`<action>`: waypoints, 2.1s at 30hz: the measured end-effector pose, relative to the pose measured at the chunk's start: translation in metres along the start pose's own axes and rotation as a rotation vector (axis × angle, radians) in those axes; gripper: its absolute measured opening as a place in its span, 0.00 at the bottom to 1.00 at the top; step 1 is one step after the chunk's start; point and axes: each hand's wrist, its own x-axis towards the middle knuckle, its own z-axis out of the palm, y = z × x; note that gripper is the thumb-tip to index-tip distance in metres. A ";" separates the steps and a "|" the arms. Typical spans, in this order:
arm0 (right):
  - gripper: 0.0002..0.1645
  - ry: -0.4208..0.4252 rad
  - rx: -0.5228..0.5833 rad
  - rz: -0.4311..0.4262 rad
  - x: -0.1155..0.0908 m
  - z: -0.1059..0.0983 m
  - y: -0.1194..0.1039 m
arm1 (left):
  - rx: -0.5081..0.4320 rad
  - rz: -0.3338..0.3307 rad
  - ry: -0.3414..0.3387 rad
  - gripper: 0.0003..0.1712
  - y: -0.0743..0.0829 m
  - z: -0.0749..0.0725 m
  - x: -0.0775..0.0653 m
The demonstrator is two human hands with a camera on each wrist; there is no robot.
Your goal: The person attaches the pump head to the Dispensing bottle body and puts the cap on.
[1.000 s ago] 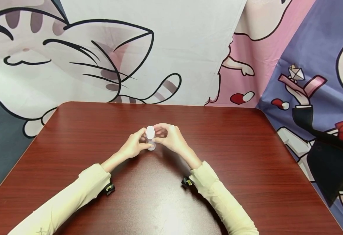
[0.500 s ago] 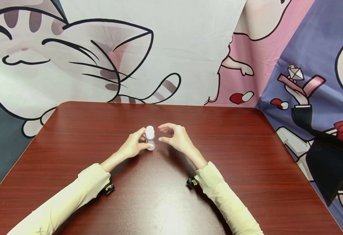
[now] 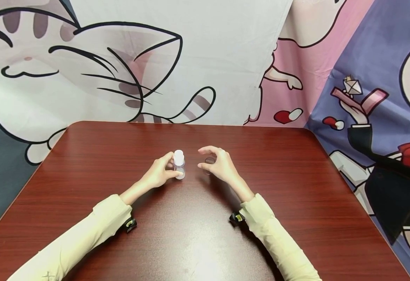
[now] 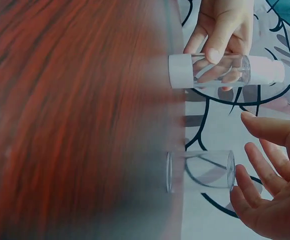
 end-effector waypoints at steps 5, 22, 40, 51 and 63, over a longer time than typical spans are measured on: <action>0.26 -0.002 -0.011 0.029 -0.003 -0.004 0.005 | 0.007 0.012 0.000 0.21 0.001 -0.001 -0.001; 0.36 0.010 0.019 0.081 -0.010 -0.009 0.017 | -0.004 0.008 -0.001 0.21 0.001 0.000 -0.001; 0.39 -0.011 0.133 0.144 -0.013 -0.011 0.009 | -0.019 0.007 -0.006 0.21 0.000 0.000 0.000; 0.44 -0.033 0.111 0.191 -0.009 -0.008 0.024 | -0.022 -0.016 -0.008 0.21 0.002 0.000 -0.001; 0.39 -0.047 0.085 0.229 -0.011 -0.006 0.024 | -0.027 -0.019 -0.009 0.21 0.003 0.000 -0.002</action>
